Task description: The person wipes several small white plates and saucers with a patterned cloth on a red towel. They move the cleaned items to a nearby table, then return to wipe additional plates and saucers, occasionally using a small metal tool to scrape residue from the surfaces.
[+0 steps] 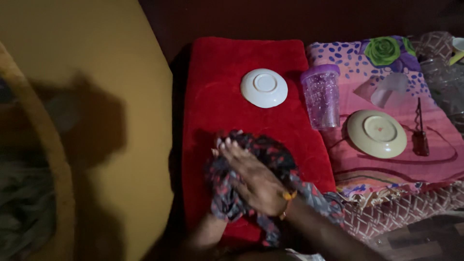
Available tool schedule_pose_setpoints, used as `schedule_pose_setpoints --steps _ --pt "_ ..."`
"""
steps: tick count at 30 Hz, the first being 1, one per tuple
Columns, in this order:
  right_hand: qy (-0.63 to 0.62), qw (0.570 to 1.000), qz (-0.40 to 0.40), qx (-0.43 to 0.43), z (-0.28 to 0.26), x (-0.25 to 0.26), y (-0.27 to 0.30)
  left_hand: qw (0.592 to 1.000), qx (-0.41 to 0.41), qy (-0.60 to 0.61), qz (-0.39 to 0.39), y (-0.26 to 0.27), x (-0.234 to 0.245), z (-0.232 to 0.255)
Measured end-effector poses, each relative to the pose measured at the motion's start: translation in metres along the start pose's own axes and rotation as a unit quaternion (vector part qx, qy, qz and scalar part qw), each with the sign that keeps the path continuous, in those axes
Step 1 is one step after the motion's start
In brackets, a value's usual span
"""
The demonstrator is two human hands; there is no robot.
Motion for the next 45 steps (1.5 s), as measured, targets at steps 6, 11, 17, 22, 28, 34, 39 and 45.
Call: schedule_pose_setpoints --steps 6,11,17,22,28,34,39,45 --pt "0.137 0.989 -0.028 -0.053 0.020 0.012 0.030 0.999 -0.032 0.003 0.036 -0.020 -0.003 0.006" --pt "0.007 1.000 -0.015 -0.004 -0.014 0.001 0.049 1.000 0.000 0.003 0.022 0.042 0.020 -0.008" --pt "-0.001 1.000 -0.011 0.005 0.000 0.006 0.003 0.999 -0.019 0.015 0.042 0.005 0.016 -0.002" --pt "0.132 0.990 -0.009 -0.051 0.022 0.018 0.015 0.997 -0.048 0.006 0.055 -0.020 -0.008 0.013" --pt "-0.004 0.997 -0.013 -0.082 0.001 0.003 0.056 0.999 -0.013 -0.002 0.038 0.032 0.015 -0.008" --pt "-0.057 0.998 -0.037 -0.013 0.002 -0.003 0.016 0.999 -0.003 0.004 0.048 0.026 0.028 -0.013" --pt "0.052 0.999 0.003 0.011 0.013 0.010 -0.001 0.998 -0.026 0.003 0.065 -0.016 0.007 0.000" --pt "0.146 0.988 -0.024 -0.043 0.023 0.011 0.037 0.997 -0.029 -0.004 0.067 -0.003 0.006 -0.001"
Point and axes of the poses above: each hand's wrist, its own y-axis away from the middle knuckle, its own x-axis out of the back of the hand, z = x × y, the point moved 9 cm from there along -y, towards the middle knuckle, and after that the axes turned 10 degrees about z, right-handed, at the moved point
